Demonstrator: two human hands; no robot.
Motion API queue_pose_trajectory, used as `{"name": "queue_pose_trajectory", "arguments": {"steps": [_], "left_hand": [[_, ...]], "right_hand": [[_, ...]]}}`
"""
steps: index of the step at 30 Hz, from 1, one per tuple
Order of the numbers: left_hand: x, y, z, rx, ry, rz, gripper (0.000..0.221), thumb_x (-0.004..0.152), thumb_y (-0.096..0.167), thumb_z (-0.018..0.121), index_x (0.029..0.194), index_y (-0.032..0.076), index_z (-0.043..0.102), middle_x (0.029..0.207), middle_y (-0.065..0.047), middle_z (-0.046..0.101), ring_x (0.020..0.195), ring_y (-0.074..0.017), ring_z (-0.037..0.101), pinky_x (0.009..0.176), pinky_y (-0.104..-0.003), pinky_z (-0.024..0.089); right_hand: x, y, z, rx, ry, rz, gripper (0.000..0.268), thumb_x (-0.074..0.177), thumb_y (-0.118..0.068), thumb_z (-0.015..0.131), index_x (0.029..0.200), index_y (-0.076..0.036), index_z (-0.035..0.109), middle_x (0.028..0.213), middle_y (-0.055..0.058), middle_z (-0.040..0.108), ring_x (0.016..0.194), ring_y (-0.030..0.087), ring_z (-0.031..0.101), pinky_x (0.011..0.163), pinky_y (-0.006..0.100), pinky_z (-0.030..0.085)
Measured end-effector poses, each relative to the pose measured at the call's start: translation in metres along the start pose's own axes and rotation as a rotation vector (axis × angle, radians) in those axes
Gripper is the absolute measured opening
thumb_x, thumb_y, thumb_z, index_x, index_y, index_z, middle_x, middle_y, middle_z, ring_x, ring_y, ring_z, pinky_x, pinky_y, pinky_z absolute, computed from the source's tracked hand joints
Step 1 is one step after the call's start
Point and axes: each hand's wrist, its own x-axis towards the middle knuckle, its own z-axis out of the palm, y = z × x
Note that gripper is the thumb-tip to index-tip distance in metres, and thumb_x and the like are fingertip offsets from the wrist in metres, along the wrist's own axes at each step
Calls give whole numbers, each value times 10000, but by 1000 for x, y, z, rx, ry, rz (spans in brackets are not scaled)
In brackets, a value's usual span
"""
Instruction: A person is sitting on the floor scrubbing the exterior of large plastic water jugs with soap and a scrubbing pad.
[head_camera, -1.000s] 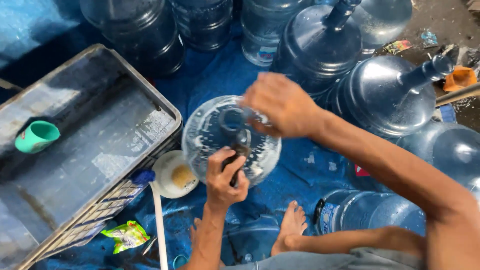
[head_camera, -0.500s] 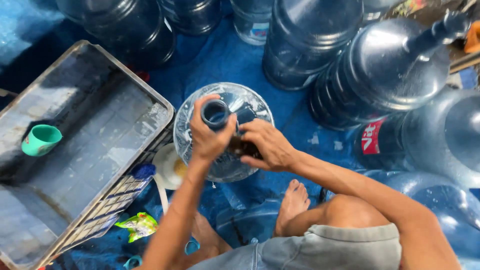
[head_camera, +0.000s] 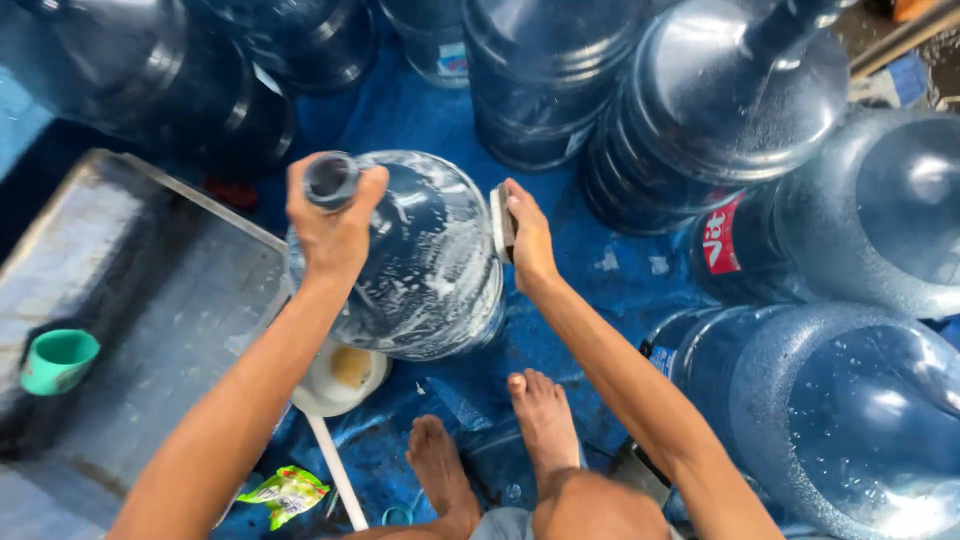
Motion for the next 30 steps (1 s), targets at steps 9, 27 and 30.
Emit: {"name": "queue_pose_trajectory", "arguments": {"steps": [9,27,30], "left_hand": [[-44,-7,-32,-49,311,222,352,744,-10,892,962,65,626,794,-107,667,794,-178,688,786,-287,549],[-85,-59,-125,-578,-210,157,391,726,185,619,1096,158,497,910,-39,621,921,-202,655,1258,-472,469],[-95,-68,-139,-548,-246,123,404,700,204,594,1090,155,502,906,-44,623,932,-214,664,1273,-490,438]], "right_hand": [[-47,88,-8,151,-130,-5,940,732,-266,505,1644,-168,301,1697,148,229,1536,308,240,1262,447,187],[-76,44,-20,-509,-204,-452,970,912,-688,511,1615,-70,259,1644,206,212,1498,407,209,1224,590,159],[-93,39,-13,-601,-189,-506,956,905,-739,506,1591,-97,325,1612,194,255,1483,411,252,1226,594,209]]}}
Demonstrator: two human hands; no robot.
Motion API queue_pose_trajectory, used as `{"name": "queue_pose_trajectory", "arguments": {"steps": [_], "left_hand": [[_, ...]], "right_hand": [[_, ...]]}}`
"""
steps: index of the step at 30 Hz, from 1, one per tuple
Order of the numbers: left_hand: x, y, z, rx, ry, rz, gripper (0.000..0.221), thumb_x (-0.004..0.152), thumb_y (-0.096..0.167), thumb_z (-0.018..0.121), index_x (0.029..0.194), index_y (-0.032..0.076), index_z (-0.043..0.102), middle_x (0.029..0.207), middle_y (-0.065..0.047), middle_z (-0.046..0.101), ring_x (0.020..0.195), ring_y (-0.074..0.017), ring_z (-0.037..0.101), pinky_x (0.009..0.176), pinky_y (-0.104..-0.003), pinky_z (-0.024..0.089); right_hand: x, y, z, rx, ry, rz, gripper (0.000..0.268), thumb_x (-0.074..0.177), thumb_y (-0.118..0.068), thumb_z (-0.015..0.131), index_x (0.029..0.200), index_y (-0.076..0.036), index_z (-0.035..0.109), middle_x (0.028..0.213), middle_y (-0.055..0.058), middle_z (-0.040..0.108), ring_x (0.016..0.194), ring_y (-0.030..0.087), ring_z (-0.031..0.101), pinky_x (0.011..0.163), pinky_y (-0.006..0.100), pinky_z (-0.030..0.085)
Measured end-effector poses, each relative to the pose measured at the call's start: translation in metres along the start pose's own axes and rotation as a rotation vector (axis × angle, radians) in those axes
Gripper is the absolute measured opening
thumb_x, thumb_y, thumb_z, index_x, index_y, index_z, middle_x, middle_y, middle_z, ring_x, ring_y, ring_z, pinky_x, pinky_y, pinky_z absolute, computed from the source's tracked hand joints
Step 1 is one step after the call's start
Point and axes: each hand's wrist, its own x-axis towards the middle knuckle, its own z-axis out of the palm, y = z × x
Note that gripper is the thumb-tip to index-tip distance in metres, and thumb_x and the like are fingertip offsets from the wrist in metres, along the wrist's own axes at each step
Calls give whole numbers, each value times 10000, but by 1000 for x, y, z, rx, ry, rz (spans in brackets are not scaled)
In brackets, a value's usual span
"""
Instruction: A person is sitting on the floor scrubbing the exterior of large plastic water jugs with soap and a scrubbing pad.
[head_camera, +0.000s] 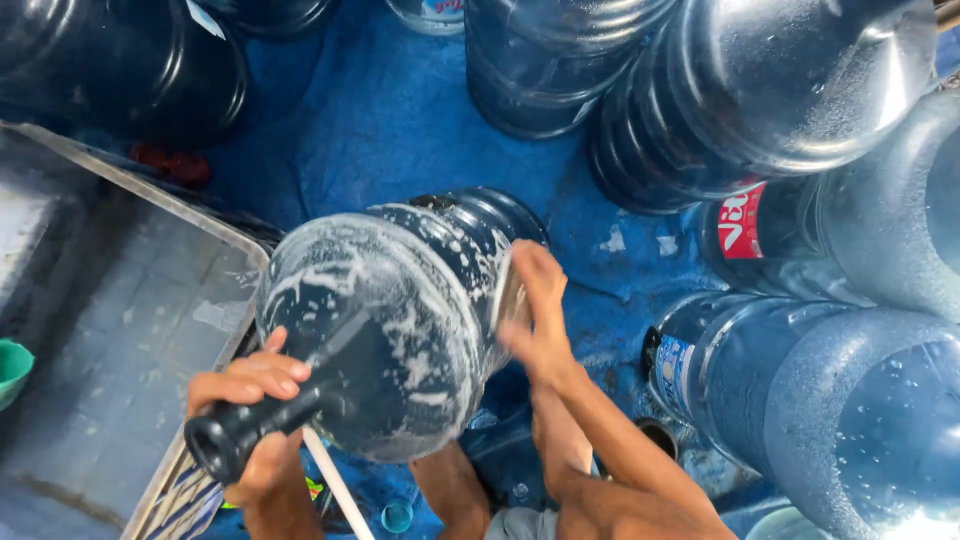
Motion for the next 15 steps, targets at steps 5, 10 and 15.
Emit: {"name": "queue_pose_trajectory", "arguments": {"steps": [5,10,15], "left_hand": [[-18,-4,-30,-106,-48,6,453,703,239,628,1135,133,542,970,-74,659,1004,-248,676,1319,-488,382],[-13,6,-14,24,-121,-19,377,736,334,675,1036,158,528,859,-35,675,917,-222,712,1253,-498,414],[-2,13,-6,-3,-205,-67,382,724,292,695,1041,133,554,870,-75,695,917,-250,726,1285,-528,374]], "right_hand": [[1,-16,8,88,-157,-8,941,855,-814,488,1533,-167,406,1607,188,234,1501,481,195,1154,714,285],[12,-47,5,86,-64,42,876,876,-752,471,1474,-114,425,1554,209,258,1461,463,245,1155,655,233],[24,-6,-12,-103,36,17,654,790,-334,620,1396,-118,503,1447,120,484,1329,323,433,1151,461,279]]}}
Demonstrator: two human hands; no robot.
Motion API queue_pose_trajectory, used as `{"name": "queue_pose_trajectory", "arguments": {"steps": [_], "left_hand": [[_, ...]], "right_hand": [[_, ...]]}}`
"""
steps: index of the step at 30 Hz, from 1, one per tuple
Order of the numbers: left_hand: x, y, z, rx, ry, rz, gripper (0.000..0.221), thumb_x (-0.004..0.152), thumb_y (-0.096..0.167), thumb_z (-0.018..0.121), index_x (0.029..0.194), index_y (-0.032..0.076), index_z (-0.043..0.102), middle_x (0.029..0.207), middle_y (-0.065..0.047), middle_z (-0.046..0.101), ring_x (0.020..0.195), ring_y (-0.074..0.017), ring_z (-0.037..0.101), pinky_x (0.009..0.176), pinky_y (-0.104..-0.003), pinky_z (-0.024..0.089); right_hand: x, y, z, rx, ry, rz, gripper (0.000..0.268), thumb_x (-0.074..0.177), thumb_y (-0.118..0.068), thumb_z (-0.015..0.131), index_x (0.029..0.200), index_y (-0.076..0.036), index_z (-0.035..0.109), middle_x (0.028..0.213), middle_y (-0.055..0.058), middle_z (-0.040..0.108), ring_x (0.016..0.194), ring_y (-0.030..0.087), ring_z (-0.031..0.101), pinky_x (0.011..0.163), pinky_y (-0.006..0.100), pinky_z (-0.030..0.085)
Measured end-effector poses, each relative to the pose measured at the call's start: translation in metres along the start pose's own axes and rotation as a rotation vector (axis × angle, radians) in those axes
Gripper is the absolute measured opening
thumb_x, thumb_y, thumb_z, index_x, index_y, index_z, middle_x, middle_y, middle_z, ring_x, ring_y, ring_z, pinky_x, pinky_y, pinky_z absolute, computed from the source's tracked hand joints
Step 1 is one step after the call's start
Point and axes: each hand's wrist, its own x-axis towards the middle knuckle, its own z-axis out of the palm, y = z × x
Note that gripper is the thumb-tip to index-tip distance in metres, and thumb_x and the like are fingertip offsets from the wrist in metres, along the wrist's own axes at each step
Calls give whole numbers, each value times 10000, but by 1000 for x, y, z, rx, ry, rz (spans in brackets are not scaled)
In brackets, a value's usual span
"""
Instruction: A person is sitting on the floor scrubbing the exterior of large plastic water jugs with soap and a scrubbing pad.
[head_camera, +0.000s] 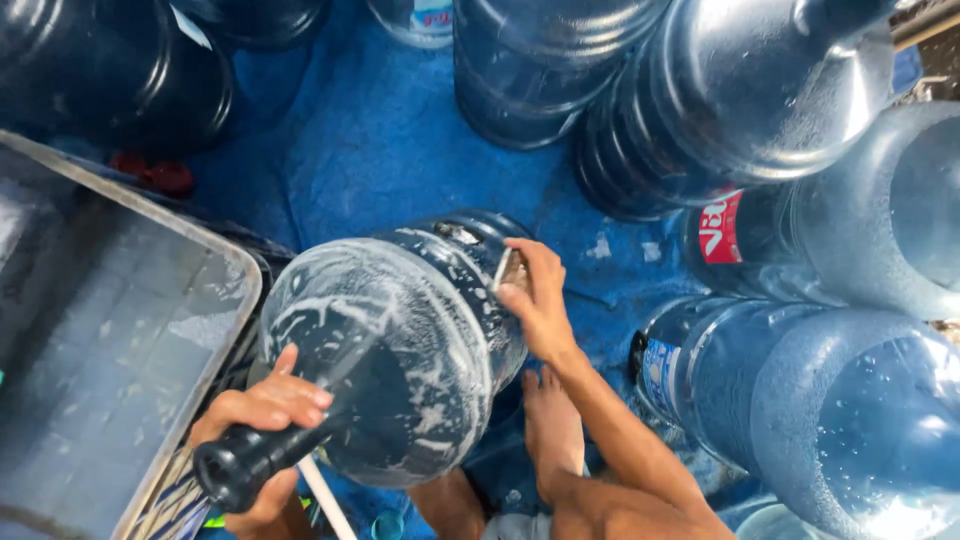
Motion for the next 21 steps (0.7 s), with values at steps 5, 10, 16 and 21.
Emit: {"name": "queue_pose_trajectory", "arguments": {"steps": [5,10,16,21], "left_hand": [[9,4,14,-29,-29,29,366,693,304,678,988,120,562,814,-81,697,854,-241,732,1265,-513,385],[21,11,38,4,-130,18,329,730,301,725,968,122,586,795,-61,723,834,-216,751,1269,-527,346],[15,5,35,6,-83,-26,401,722,364,713,1000,105,586,842,-84,712,893,-263,748,1252,-538,378],[-2,-9,60,219,301,20,471,786,239,620,1185,57,448,1020,-127,640,1005,-289,692,1282,-571,444]], "right_hand": [[-13,-13,-1,164,-44,80,903,842,-797,477,1440,-120,450,1527,206,291,1436,425,257,1136,644,242],[6,5,-18,146,-52,38,575,965,-485,492,1410,-120,503,1439,116,446,1333,308,403,1147,468,274],[11,41,-20,48,-46,335,571,882,-387,564,1395,-137,555,1423,152,505,1267,329,441,1116,461,287],[-7,-3,-19,144,-11,113,657,886,-541,544,1399,-132,508,1488,147,398,1371,350,365,1140,523,270]]}}
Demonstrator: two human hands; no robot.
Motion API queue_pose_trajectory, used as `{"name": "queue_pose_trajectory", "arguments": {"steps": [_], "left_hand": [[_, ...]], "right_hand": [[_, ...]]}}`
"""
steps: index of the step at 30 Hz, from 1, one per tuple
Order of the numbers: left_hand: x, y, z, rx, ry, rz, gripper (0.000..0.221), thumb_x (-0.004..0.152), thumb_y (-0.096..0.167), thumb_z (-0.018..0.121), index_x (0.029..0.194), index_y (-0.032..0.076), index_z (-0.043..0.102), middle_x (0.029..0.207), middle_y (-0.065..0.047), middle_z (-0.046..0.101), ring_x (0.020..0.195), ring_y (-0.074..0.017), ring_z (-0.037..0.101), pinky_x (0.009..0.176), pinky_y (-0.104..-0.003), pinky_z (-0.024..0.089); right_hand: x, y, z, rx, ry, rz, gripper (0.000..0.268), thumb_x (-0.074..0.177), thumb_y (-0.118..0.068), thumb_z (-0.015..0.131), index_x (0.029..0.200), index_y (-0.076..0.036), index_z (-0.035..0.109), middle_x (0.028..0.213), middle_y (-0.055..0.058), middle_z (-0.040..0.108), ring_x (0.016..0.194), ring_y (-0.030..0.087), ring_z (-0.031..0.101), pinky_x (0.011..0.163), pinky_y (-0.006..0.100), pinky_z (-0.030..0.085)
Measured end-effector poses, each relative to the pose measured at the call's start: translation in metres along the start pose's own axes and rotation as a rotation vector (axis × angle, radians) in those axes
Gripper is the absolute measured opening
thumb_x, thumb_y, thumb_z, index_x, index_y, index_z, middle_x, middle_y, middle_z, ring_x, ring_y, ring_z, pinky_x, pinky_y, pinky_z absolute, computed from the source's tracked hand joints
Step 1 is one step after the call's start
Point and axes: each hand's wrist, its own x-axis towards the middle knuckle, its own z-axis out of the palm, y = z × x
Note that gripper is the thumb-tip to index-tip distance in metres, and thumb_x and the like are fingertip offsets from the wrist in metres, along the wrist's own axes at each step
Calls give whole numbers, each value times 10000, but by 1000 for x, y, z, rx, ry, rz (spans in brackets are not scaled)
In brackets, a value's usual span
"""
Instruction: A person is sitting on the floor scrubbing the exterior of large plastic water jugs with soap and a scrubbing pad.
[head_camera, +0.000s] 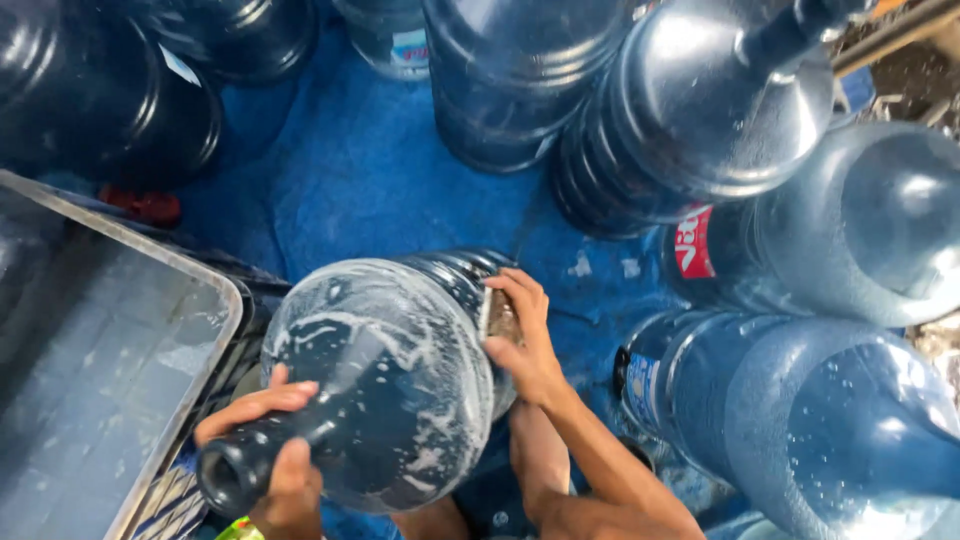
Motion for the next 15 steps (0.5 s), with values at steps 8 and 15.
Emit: {"name": "queue_pose_trajectory", "arguments": {"steps": [8,15], "left_hand": [[-3,7,2,72,190,-48,465,705,16,481,1153,89,383,994,-117,581,954,-211,600,1176,-478,538],[-3,-16,-14,-201,213,115,388,746,209,535,1123,176,451,959,-24,561,944,-177,596,1120,-377,502]], "right_hand": [[3,33,14,1,88,257,566,874,-330,547,1411,-153,532,1460,150,446,1287,332,408,1125,471,268],[8,-36,26,82,-2,-131,740,922,-649,515,1446,-129,458,1532,173,340,1429,383,321,1186,555,255]]}}
